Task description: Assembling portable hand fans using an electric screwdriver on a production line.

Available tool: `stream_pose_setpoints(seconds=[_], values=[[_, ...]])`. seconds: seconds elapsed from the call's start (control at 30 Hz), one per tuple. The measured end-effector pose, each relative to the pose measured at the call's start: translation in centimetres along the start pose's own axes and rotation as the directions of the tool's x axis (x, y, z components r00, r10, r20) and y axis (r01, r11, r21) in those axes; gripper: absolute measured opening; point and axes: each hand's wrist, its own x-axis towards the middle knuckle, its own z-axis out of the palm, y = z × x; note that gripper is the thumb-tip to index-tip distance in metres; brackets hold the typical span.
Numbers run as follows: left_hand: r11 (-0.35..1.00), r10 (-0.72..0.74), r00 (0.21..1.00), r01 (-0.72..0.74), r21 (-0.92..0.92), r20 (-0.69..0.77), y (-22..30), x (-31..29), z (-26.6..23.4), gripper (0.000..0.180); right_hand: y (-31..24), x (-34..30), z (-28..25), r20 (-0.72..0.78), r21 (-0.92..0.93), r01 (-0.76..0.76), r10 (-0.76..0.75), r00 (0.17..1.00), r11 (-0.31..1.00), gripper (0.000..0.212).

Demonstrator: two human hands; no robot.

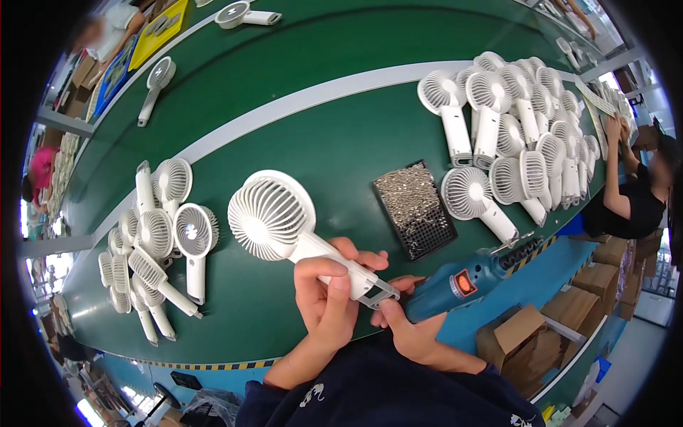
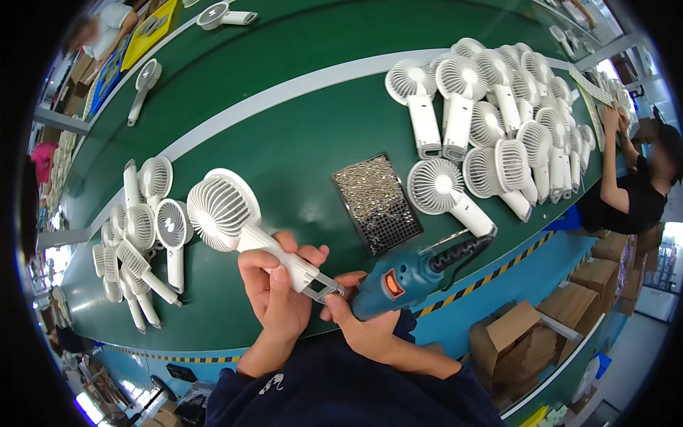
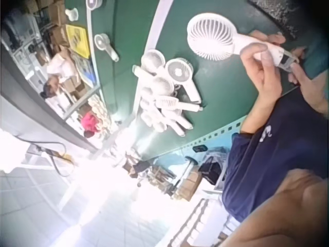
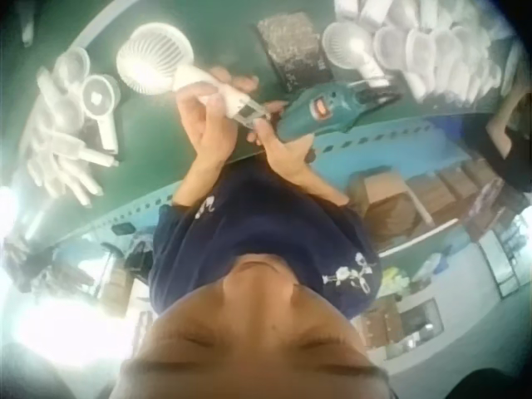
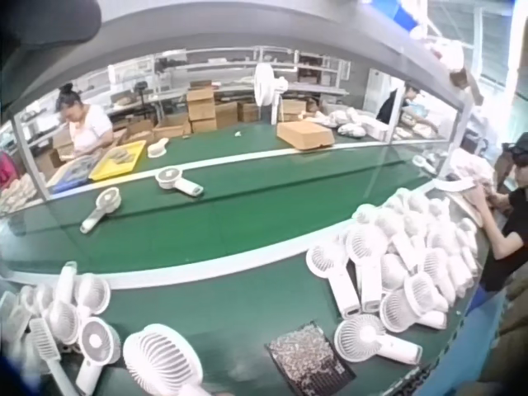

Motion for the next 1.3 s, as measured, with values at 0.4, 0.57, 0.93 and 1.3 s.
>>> stream_pose_setpoints(seconds=[0.4,0.57,0.93,1.3], values=[[0.98,-0.106,0.957,0.053,0.193,0.271,-1.8,0.7,4.2,0.029,-1.1,1.7,-4.3,-0.039,0.058,0.182,-0.18,0.983,0.982,0.028],[0.969,-0.11,0.903,0.005,0.246,0.416,-0.1,-0.5,3.1,0.045,-5.8,4.3,-12.1,-0.556,0.242,0.435,-0.243,0.795,0.867,0.021],[0.764,-0.402,0.912,0.383,0.519,-0.082,-1.8,-2.7,-4.5,0.033,-21.5,18.7,-45.8,-0.829,0.132,0.666,-0.287,0.48,0.734,0.013],[0.82,-0.265,0.962,0.261,0.51,-0.066,-1.0,-0.2,-3.6,0.022,-22.6,36.4,-63.1,-0.712,0.161,0.253,-0.065,0.699,0.954,0.017]])
